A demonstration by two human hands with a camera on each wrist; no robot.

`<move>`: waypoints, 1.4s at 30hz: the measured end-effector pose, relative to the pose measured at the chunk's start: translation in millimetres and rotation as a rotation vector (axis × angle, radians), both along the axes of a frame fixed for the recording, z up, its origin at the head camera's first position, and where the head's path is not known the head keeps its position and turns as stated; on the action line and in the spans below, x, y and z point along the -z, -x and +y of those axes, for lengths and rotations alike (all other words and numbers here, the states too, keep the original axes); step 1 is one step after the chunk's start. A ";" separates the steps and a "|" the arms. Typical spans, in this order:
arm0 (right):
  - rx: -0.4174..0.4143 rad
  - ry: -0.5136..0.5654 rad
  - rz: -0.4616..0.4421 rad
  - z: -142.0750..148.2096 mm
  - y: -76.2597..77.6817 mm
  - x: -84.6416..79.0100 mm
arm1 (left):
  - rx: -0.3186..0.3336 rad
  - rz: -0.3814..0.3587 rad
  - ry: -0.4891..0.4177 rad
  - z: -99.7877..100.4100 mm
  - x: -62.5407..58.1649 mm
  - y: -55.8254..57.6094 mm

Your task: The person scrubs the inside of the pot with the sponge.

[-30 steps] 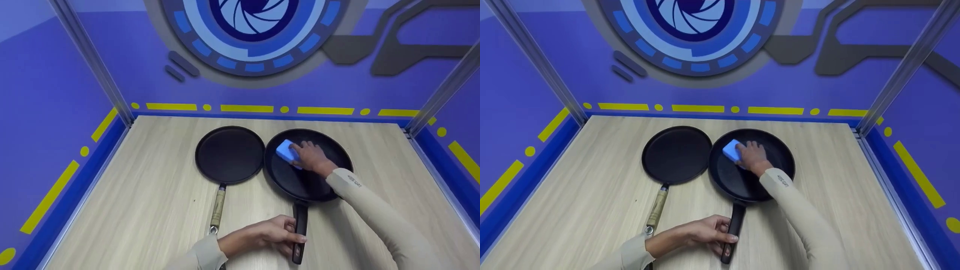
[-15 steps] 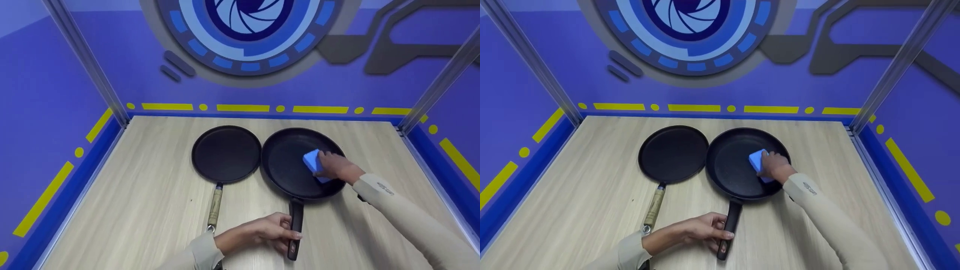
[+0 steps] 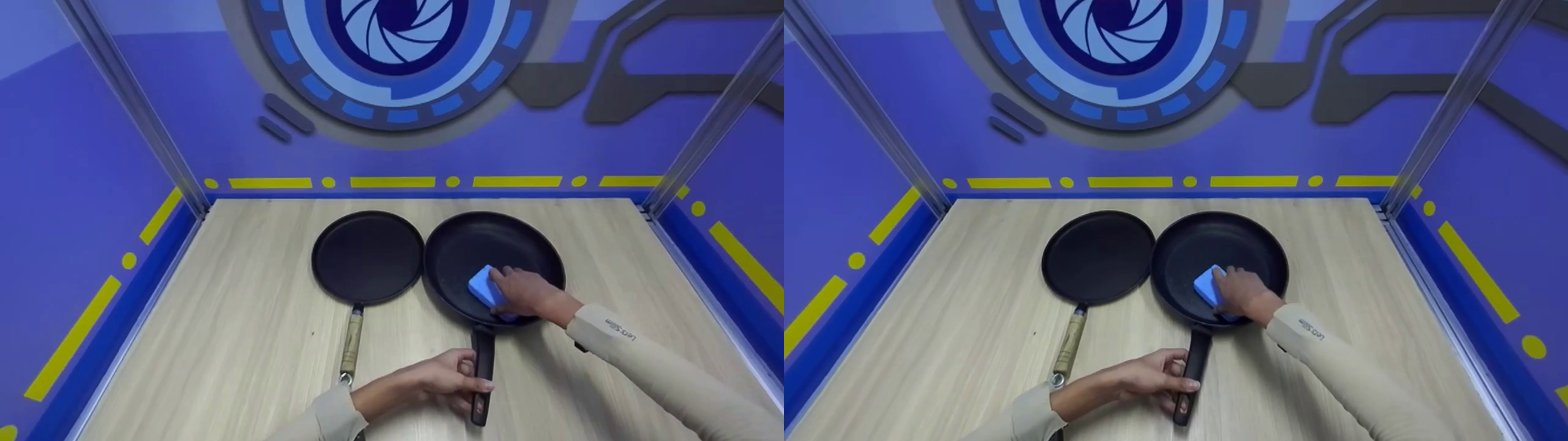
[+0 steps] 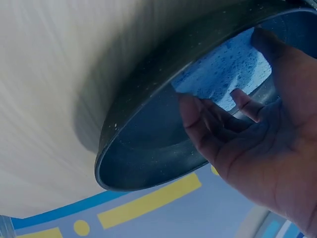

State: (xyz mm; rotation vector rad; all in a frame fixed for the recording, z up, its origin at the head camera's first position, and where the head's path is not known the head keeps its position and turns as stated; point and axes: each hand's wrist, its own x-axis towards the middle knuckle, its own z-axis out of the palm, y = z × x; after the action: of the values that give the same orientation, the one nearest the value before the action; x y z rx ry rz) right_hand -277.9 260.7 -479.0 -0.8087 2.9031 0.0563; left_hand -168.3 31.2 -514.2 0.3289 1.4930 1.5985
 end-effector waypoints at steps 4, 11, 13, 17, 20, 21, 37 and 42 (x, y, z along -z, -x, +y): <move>-0.013 0.002 0.007 -0.2 -2.3 -0.2 | -0.039 0.015 0.000 -0.8 0.1 -6.7; 0.018 0.077 0.001 11.6 -7.2 -11.4 | -0.068 0.063 0.016 -4.6 -7.9 -10.5; 0.031 0.100 0.052 16.3 -8.4 -15.7 | -0.060 0.091 0.029 -5.3 -11.1 -9.5; 0.019 0.126 0.142 22.2 -12.5 -26.7 | -0.028 0.121 0.074 -11.5 -16.2 -5.2; 0.012 0.134 0.171 27.1 -17.0 -36.5 | -0.073 0.138 0.090 -21.4 -21.7 -1.4; 0.016 0.136 0.174 30.5 -18.2 -39.8 | -0.097 0.159 0.095 -25.8 -24.4 0.9; 0.378 0.330 0.140 164.9 -5.2 -47.1 | -0.365 1.244 0.597 -131.1 -49.3 72.3; 0.486 0.325 -0.002 198.4 -21.7 -34.9 | -0.441 1.428 0.773 -157.9 -39.0 76.3</move>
State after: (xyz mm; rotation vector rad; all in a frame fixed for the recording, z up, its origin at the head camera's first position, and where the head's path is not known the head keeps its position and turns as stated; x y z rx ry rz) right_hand -256.2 459.1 -444.1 -0.1125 3.0567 -0.4695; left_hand -244.5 -126.6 -475.2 0.7948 3.2822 0.8007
